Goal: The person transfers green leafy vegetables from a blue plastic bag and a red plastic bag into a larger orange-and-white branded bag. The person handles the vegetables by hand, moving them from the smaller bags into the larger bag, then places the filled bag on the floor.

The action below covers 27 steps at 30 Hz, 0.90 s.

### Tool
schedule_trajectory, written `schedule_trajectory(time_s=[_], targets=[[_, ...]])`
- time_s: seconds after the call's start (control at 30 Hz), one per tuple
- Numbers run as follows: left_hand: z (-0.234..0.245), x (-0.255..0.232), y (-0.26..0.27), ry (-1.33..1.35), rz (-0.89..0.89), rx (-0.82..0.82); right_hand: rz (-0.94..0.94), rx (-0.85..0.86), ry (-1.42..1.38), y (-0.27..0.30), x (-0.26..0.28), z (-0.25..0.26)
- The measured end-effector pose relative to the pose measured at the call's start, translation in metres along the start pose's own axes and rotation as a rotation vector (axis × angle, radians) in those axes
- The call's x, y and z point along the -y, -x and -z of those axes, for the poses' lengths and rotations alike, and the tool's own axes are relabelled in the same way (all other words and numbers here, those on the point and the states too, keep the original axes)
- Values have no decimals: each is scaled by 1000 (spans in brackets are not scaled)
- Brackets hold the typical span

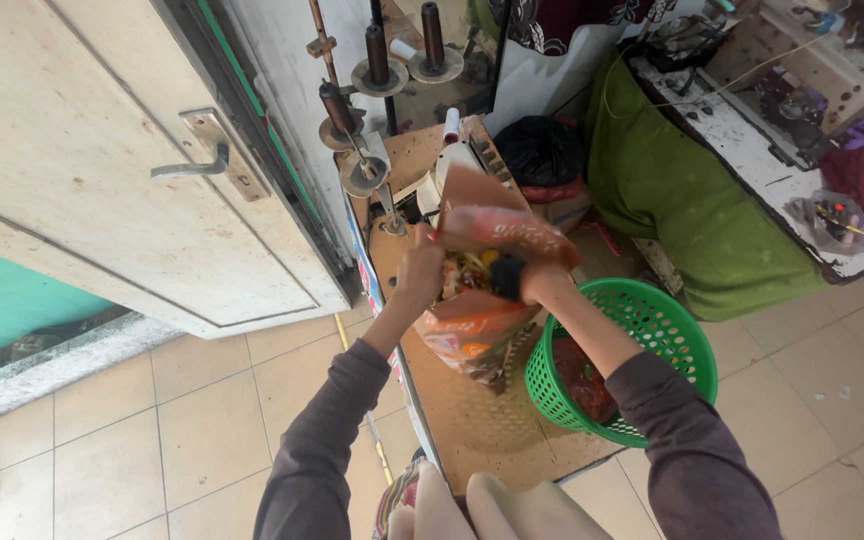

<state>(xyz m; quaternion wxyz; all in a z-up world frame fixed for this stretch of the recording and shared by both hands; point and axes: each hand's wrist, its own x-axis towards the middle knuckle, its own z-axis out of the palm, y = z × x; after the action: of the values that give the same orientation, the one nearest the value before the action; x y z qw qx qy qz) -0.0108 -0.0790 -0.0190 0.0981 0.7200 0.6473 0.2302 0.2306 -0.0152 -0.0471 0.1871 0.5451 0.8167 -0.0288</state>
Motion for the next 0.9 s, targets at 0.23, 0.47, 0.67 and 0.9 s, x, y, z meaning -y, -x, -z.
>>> schedule_trajectory(time_s=[0.23, 0.47, 0.67, 0.9], targets=[[24, -1, 33, 9, 52, 40, 41, -86, 225, 13, 9, 20], [8, 0, 38, -149, 111, 331, 343, 138, 151, 16, 73, -80], [13, -17, 57, -127, 74, 374, 169, 255, 209, 27, 98, -105], [-40, 7, 46, 124, -41, 164, 14, 223, 104, 25, 67, -95]])
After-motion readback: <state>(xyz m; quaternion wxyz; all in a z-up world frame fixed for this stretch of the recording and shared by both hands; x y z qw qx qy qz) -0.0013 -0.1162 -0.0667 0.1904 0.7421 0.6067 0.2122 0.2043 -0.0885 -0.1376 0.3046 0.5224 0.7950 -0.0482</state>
